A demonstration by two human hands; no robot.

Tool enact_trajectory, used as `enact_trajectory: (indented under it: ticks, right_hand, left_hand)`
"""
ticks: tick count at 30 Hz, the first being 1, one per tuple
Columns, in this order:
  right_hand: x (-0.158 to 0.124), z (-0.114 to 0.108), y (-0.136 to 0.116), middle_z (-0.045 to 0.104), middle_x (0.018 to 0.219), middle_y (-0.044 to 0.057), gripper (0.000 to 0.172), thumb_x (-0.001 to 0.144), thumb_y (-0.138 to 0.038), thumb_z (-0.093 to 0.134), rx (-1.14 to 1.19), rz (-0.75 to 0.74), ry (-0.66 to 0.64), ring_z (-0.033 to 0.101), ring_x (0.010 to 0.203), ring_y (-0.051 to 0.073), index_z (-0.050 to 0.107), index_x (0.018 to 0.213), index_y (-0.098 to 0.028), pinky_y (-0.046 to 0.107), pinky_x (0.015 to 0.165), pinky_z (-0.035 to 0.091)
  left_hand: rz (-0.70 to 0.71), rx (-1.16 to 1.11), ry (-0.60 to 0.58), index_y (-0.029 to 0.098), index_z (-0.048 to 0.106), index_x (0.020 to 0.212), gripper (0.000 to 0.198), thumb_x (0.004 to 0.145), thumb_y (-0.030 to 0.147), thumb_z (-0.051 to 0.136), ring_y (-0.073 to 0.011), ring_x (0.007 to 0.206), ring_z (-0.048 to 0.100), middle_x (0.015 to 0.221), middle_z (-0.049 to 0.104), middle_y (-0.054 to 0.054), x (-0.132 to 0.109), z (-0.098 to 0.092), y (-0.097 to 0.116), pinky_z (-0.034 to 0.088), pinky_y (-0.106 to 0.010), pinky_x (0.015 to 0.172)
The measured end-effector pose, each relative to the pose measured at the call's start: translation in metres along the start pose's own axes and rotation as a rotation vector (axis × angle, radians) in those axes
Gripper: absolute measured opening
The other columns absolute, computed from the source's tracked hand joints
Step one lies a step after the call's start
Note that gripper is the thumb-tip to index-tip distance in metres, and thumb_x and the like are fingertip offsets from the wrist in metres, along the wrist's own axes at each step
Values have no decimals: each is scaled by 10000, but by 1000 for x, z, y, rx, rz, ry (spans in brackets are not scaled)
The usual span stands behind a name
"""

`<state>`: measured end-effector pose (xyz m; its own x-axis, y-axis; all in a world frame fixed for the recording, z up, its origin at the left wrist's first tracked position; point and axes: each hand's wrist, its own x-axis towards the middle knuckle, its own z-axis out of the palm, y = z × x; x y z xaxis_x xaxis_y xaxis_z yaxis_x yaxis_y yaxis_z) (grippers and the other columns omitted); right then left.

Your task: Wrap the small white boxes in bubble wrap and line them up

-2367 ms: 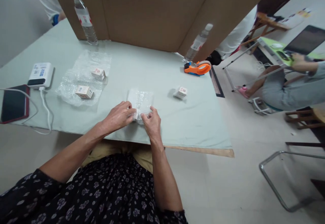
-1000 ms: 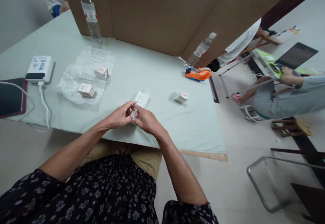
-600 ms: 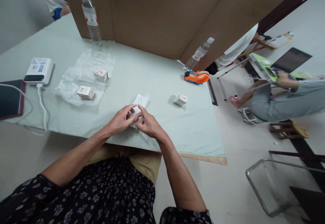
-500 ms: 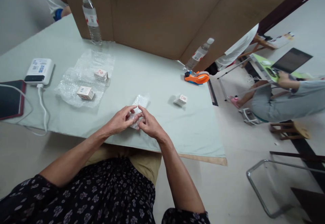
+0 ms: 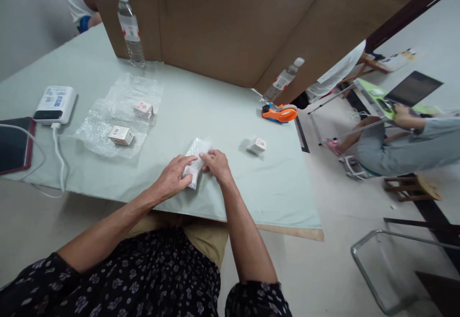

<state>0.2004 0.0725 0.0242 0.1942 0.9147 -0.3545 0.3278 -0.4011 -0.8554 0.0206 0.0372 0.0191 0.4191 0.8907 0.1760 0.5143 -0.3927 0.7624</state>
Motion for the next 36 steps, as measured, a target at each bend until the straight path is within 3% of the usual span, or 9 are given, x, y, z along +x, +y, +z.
enact_trajectory:
  ticks: [3,6,10,14,20,27,30,33,36]
  right_hand:
    - [19,8,0,502,433,-58,335,729,-480,694,-78,-30,22,433,355,108,573,813,-179,221,337,285]
    - [32,10,2,428,381,-78,292,701,-444,682,-115,-66,21,374,351,94,512,660,-211,223,363,266]
    - [40,10,4,386,425,-87,302,655,-410,679,-118,-121,25,359,425,85,460,573,-220,225,422,260]
    - [37,14,0,333,515,-85,343,647,-385,667,-75,-214,69,319,526,83,385,540,-222,224,484,261]
    - [5,25,-6,518,673,-48,196,755,-387,629,262,-440,40,458,634,118,548,732,-210,245,612,399]
    - [-46,21,3,692,843,-3,128,850,-339,626,126,-592,30,628,827,174,664,878,-220,297,811,492]
    - [-57,22,9,729,964,27,120,884,-324,606,79,-662,-16,660,956,198,676,893,-228,330,915,493]
    - [-64,23,16,712,1044,54,97,902,-288,592,57,-771,-10,654,1024,200,666,879,-230,356,970,483]
    - [-69,25,25,684,1094,64,94,912,-262,578,-6,-829,18,646,1063,198,669,916,-242,370,981,488]
  left_hand:
    - [28,95,10,192,588,1291,516,784,123,524,-248,1072,567,1339,492,-128,-2,-1,6,486,-414,982]
    - [115,239,-27,207,614,1253,484,793,93,516,-255,1091,566,1509,380,-117,-2,-5,12,482,-427,971]
    - [203,332,-114,175,660,1146,356,826,114,514,-268,1009,569,1320,600,-110,0,-7,13,491,-432,907]
    - [158,285,-88,148,657,1120,329,836,113,495,-262,945,561,1094,699,-105,1,-5,8,488,-421,904]
    - [96,167,-11,160,642,1055,280,813,124,503,-266,1004,574,1046,650,-108,0,2,1,482,-428,947]
    - [-57,-31,294,157,482,1250,550,731,200,657,-270,1150,526,1182,529,-129,-5,10,-10,492,-427,977]
    - [29,-21,236,189,474,1313,636,713,195,685,-289,1247,467,1288,506,-133,0,5,-20,413,-471,1073]
    - [104,-92,81,211,582,1165,430,751,231,696,-288,1302,448,1293,516,-123,5,-1,-29,404,-450,1079]
    - [118,-183,42,191,593,1029,324,757,302,730,-280,1259,492,1254,539,-136,6,-2,-36,457,-412,1004]
